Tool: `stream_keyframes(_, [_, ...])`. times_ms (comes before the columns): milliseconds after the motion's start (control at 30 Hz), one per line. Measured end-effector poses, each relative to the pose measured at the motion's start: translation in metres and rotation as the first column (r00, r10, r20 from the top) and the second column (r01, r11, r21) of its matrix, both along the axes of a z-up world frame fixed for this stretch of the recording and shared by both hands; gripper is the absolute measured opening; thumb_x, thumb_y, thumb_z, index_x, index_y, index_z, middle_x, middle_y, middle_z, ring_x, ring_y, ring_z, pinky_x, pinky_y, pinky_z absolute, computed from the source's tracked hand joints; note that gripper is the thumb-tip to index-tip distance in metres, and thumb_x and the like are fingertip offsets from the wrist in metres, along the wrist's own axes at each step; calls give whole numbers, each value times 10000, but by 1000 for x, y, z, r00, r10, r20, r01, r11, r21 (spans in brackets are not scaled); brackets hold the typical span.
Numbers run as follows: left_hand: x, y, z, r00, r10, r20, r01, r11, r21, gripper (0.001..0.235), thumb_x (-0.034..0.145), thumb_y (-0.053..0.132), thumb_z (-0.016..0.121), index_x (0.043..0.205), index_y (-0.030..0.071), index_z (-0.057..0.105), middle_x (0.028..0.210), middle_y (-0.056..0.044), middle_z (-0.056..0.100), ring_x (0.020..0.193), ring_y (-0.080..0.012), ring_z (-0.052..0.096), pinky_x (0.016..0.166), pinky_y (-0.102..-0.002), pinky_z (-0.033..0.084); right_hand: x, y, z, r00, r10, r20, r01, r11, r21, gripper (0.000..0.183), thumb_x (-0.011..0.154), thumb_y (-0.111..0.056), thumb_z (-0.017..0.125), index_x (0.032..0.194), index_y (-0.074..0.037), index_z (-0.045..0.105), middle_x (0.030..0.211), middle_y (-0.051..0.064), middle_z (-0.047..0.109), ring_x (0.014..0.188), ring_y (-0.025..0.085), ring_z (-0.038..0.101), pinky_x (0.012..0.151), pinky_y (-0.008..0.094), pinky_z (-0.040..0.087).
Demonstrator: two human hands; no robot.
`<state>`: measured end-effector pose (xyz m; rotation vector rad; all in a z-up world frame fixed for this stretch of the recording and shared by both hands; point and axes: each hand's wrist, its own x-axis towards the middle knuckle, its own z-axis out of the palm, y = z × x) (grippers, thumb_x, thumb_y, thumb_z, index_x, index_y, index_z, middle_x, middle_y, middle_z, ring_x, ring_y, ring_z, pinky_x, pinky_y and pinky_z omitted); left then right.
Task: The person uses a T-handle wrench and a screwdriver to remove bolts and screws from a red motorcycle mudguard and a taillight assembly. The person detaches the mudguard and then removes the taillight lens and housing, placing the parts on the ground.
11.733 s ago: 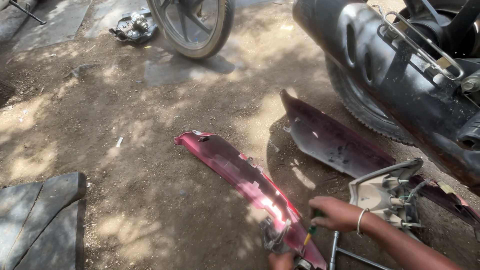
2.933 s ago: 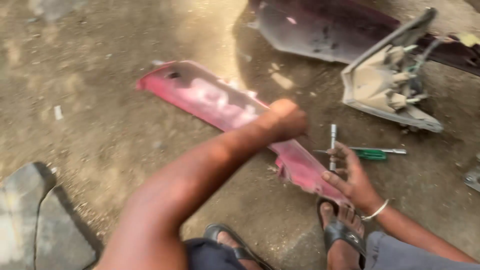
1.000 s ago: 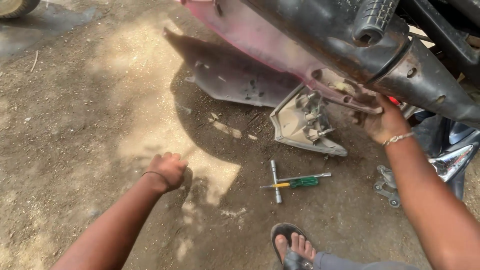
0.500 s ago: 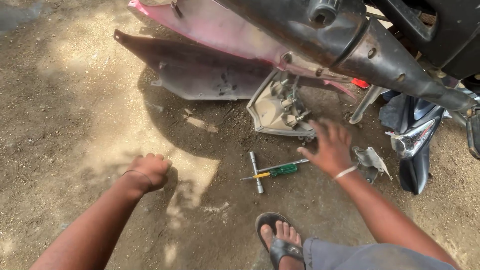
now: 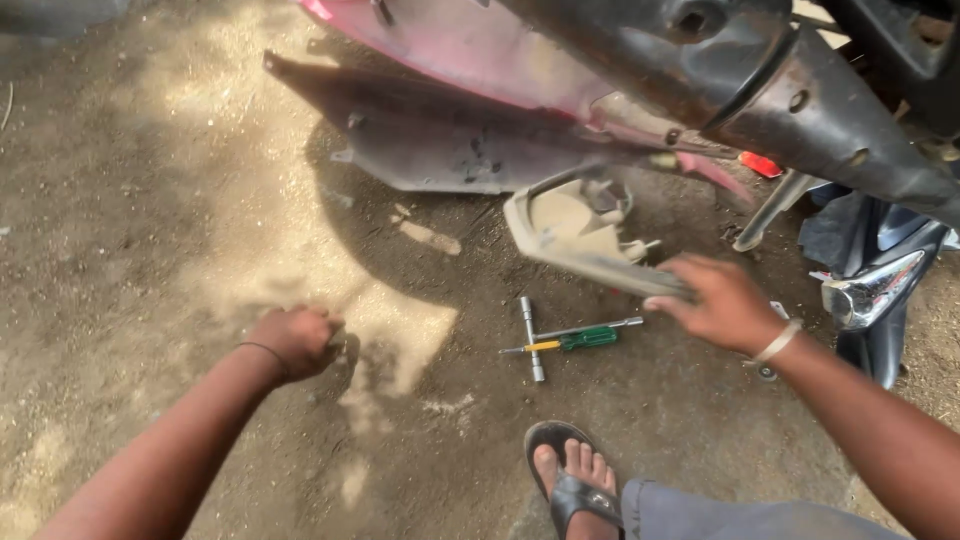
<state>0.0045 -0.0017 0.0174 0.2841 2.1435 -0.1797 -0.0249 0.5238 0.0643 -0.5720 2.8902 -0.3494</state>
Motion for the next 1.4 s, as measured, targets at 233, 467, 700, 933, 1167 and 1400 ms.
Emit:
stream_keyframes(233, [-13,43,38,752,606,259,-571,401,717,691,943,568,497,1496,153,487,1433,-164,591,1276,-297,609,1066,-493,510,17,14,-28,573,299,763,663,377,-647,627,836,-419,807,1222,57,675,896,167,769,634,158,694,501,268,549])
stream_keyframes(467, [-3,97,29,593,413,691,-659,-245,711,830,887,637,607,1387,-22,542,1242,-217,693,1137,-318,695,1020,-446,571,52,-32,-136,495,431,755,752,223,-621,888,593,-615,875,1187,6,651,855,124,778,510,142,684,343,187,456])
stream_keyframes(700, [-1,91,11,591,472,654,-620,-254,743,766,837,601,664,1310,1,597,1178,-195,717,1083,-299,723,976,-434,606,18,-68,-129,598,216,772,755,171,-633,977,609,-724,829,1279,-41,633,1072,49,736,907,127,712,762,297,618])
stream_keyframes(933, [-17,76,-11,514,521,682,-582,-372,723,468,974,346,609,1278,-10,612,1144,-141,725,1047,-224,701,950,-370,565,9,-101,-117,614,54,787,782,90,-617,671,820,-465,799,1320,-73,584,1209,63,670,1123,192,653,985,417,547])
stream_keyframes(1167, [-51,52,-43,438,668,601,-625,-254,738,323,953,243,676,1135,-15,610,1033,-173,721,892,-252,704,826,-360,605,49,-33,-140,985,158,-74,-150,984,98,638,787,-419,751,1335,-122,615,1336,124,616,1257,324,521,1006,491,398])
stream_keyframes(1400, [-66,40,-43,614,477,629,-556,-305,773,560,864,343,776,1269,10,581,1129,-141,710,1033,-240,709,949,-360,600,68,-41,-136,964,250,-95,-235,961,145,529,817,-400,722,1279,-152,648,1271,104,599,1201,309,530,1027,512,374])
